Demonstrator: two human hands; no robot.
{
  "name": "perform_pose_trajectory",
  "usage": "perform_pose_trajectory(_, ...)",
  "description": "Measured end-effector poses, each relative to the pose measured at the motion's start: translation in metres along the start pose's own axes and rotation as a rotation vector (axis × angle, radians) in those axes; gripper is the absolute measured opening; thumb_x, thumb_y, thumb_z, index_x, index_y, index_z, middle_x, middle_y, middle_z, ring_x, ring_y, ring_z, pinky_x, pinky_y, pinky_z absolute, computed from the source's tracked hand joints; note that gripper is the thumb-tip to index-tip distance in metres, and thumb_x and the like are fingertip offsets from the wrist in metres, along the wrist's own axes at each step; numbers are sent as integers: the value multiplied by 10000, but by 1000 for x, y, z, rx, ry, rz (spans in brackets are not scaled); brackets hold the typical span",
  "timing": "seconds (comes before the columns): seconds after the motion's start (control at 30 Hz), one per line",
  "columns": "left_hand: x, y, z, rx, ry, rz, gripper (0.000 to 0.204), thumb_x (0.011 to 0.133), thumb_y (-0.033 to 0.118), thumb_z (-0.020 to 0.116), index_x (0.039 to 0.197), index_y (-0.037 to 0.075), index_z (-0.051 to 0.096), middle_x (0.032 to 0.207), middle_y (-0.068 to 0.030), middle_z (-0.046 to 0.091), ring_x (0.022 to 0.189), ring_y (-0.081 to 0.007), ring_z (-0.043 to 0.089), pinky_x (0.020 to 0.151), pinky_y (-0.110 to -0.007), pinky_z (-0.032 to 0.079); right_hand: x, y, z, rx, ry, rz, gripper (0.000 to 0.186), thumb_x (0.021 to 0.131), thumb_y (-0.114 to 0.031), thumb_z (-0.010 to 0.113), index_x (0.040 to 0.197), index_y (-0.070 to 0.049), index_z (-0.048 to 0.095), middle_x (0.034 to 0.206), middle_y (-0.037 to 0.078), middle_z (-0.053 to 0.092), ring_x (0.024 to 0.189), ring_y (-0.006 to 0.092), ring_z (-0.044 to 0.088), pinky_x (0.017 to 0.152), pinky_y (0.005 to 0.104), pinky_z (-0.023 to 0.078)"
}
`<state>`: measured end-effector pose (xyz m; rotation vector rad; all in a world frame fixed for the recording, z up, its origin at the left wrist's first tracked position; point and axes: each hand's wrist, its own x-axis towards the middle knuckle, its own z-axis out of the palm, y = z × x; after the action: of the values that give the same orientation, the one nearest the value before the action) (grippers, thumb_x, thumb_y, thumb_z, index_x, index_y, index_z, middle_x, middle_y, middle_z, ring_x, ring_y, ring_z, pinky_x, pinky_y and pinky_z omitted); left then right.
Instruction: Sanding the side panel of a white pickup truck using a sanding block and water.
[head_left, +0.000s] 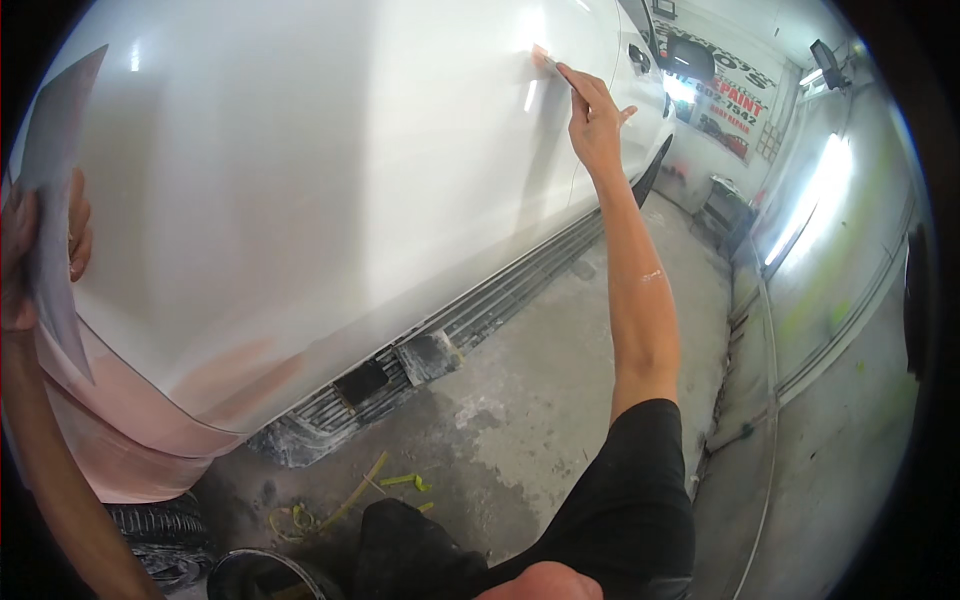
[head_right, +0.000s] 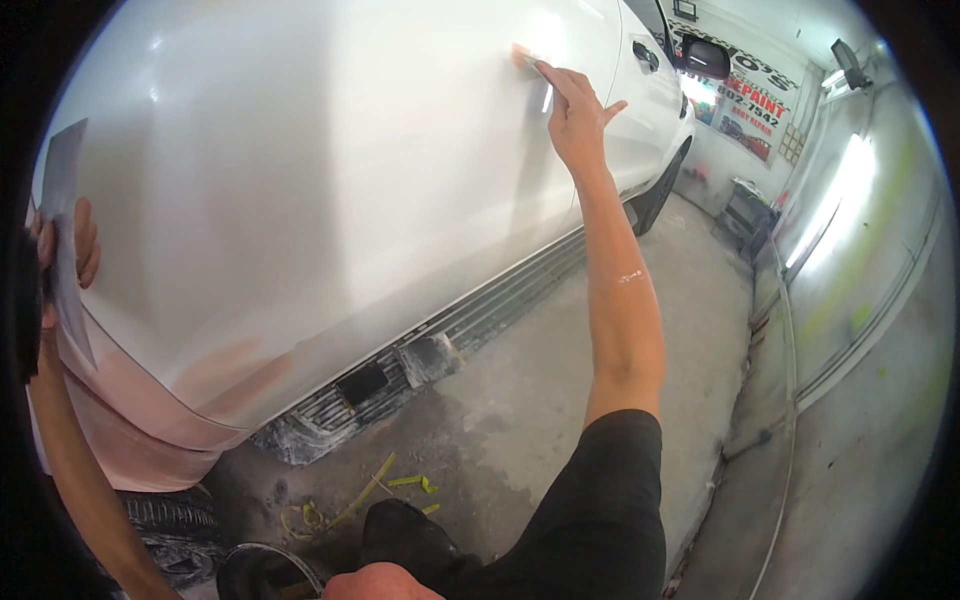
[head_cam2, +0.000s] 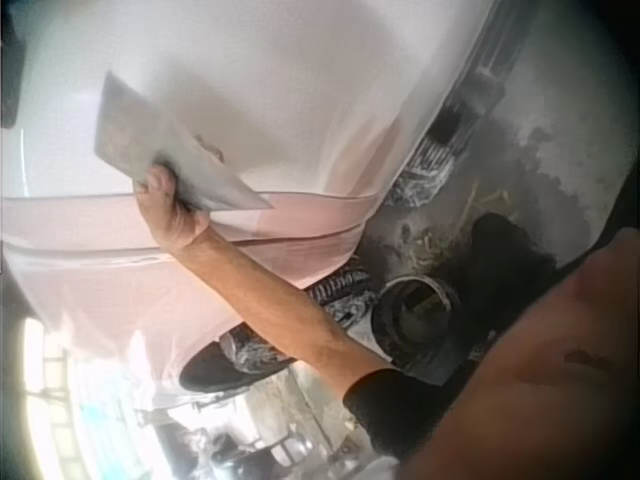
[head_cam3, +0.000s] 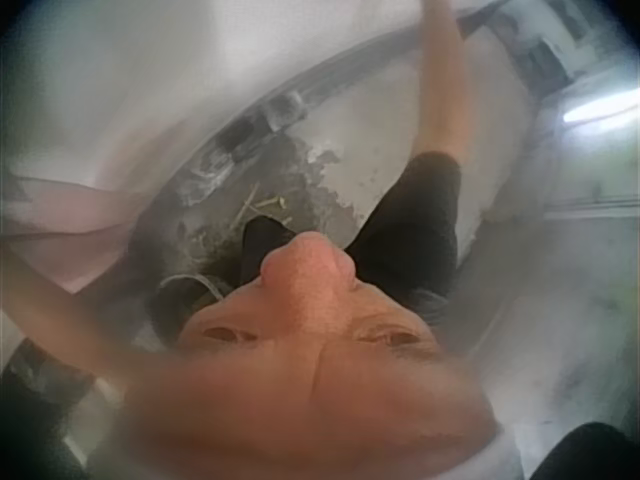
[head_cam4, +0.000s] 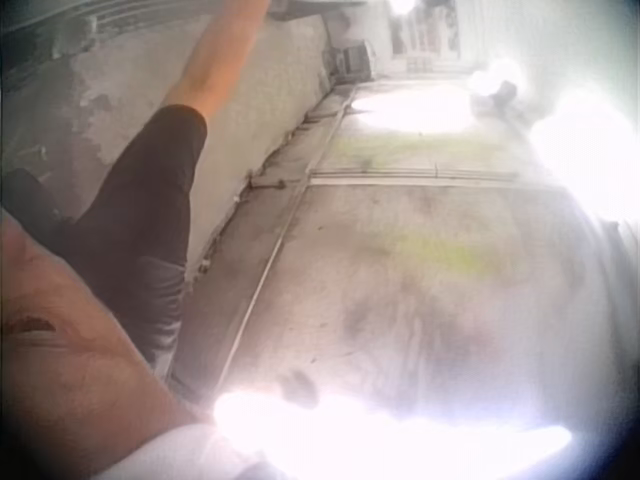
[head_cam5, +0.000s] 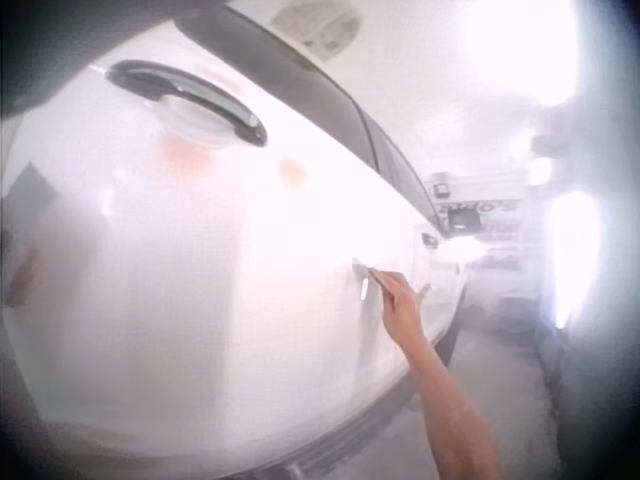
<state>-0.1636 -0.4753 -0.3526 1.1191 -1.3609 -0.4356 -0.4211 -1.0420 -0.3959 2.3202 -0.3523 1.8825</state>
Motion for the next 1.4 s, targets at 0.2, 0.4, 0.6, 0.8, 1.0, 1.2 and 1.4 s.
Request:
perform_pose_trajectory(0.2,1,-20,-23,-289,-133,-61,503,893,211,725,1221,-101,503,995,-240,672,838,-341,694,721,-464,604,9,5,-2,-31,63,-10,409,975,-34,481,1230,-277,688,1194,-25,651,1183,226,589,1024,816,-39)
perform_pose_trajectory(0.4,0,-9,-21,-263,-98,-135,500,896,201,718,1225,-104,496,994,-243,672,843,-350,692,726,-474,603,14,0,3,-25,33,-10,422,972,-34,491,1232,-305,684,1209,-32,644,1210,219,572,1033,814,-43)
perform_pose_trajectory(0.6,1,-10,-31,-255,-115,-168,558,894,225,722,1291,-75,469,1023,-256,666,877,-369,690,742,-502,605,-1,0,7,-5,52,-35,428,967,-33,506,1244,-310,678,1234,-45,630,1232,210,554,1042,803,-62)
perform_pose_trajectory(0.8,-3,-21,2,137,206,0,466,922,351,668,1154,-13,491,812,-91,525,628,-154,522,534,-291,483,-36,-5,-29,201,-4,33,385,958,-9,511,1245,-203,678,1206,52,656,1177,234,592,1124,648,117)
perform_pose_trajectory(1.0,0,-25,18,200,397,57,463,921,357,667,1162,4,488,812,-87,548,578,-142,518,520,-261,461,-103,3,-75,109,-3,231,368,973,-4,491,1270,-147,656,1216,78,656,1156,242,604,1103,371,314)
perform_pose_trajectory(1.2,-8,-25,-6,175,221,11,424,945,335,644,1171,12,488,877,-82,528,660,-133,496,551,-277,455,-46,-15,-33,-15,-32,105,379,995,-60,467,1285,-227,643,1170,31,653,1175,250,590,1090,736,86)
perform_pose_trajectory(1.4,-4,-30,-9,115,168,71,431,970,335,618,1196,-1,469,888,-129,614,652,-196,615,573,-282,506,-3,-19,-10,-34,24,82,412,986,-54,453,1277,-273,645,1194,8,648,1194,252,578,1044,806,17)
